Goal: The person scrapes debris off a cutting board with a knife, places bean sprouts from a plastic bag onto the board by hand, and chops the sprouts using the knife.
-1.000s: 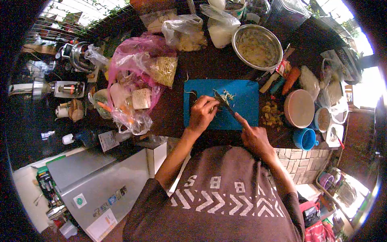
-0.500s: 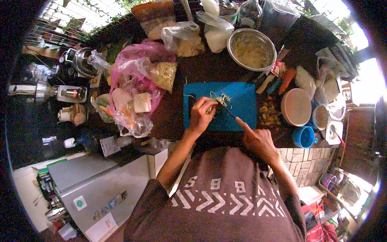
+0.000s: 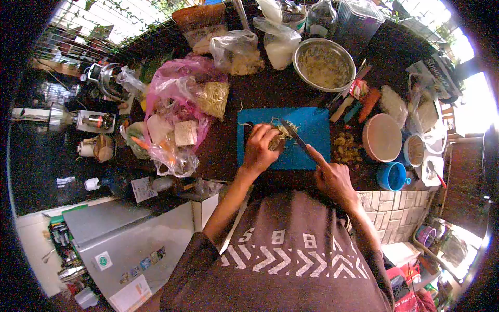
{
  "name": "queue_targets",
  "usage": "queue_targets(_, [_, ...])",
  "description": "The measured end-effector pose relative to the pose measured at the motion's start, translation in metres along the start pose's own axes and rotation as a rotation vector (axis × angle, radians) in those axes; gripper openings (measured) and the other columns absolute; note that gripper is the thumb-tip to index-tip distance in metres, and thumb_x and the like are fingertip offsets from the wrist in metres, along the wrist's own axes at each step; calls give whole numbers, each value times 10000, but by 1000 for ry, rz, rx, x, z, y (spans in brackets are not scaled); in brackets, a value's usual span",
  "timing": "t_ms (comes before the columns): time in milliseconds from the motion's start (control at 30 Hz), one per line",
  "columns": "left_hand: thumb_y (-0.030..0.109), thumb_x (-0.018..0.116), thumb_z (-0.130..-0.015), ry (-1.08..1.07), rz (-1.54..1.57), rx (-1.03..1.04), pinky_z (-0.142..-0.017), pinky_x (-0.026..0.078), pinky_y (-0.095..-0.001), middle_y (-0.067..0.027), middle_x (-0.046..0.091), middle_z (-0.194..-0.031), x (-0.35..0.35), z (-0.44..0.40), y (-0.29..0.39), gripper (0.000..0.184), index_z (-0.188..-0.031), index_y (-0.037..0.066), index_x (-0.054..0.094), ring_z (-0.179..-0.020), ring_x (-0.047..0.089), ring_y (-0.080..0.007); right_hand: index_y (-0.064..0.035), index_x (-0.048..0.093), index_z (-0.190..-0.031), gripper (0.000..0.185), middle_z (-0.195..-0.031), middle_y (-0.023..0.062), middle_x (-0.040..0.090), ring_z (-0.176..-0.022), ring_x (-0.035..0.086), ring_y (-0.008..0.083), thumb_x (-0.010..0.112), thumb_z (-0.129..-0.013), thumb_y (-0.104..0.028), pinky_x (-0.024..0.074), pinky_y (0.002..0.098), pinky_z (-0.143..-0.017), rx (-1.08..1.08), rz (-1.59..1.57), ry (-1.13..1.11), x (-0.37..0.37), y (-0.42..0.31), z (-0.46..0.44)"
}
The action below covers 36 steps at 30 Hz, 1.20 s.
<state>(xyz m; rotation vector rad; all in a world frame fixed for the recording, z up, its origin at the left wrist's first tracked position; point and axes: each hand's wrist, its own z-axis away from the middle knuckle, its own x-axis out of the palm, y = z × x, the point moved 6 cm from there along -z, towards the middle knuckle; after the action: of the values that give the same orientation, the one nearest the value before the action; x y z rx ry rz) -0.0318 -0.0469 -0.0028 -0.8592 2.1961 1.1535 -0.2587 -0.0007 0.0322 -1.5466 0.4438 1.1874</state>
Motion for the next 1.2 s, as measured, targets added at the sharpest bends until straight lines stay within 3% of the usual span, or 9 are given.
queue_targets(133, [42,848,-722,-61,-20,-49,-917,559,-459,-148,683,-1086,11,10,-10,346,-1041,34,714,-1049,653,-378,-273,315,-1664,816,-650,158,685,-534,664,369,654,-926,-194,551,535,-546,32,53,-67,18,7,-1])
queue_targets(433, [-36,829,-706,16,70,-88,-849,587,-430,-120,696,-1031,13,18,-16,290,-968,40,729,-966,691,-335,-273,325,-1655,802,-649,147,690,-527,668,358,659,-930,-199,545,524,-516,-5,18,-71,16,0,-1])
queue_targets(633, [-63,807,-710,-21,86,-86,-837,591,-417,-103,698,-1006,13,18,-14,283,-965,45,745,-963,694,-320,-270,336,-1648,777,-660,173,691,-535,667,377,641,-939,-176,552,532,-542,27,0,-114,14,-1,-1])
queue_targets(700, [-77,792,-713,-34,93,-95,-826,589,-409,-97,697,-980,14,18,-14,276,-956,48,751,-953,691,-316,-225,381,-1629,722,-650,239,643,-568,640,438,593,-951,-98,525,585,-599,51,-56,-122,9,-5,-1])
queue_targets(800, [-84,784,-718,-13,106,-112,-821,586,-404,-86,698,-957,16,17,-16,269,-948,54,761,-945,690,-310,-222,376,-1629,725,-654,243,644,-572,641,440,591,-949,-91,525,585,-595,54,-63,-121,8,-5,0])
queue_targets(1200, [-67,780,-761,-61,142,-139,-823,588,-401,-83,710,-963,10,13,-10,224,-949,53,763,-946,697,-295,-215,350,-1650,815,-617,166,644,-509,637,362,645,-902,-79,525,527,-529,-80,56,-79,20,-6,-8])
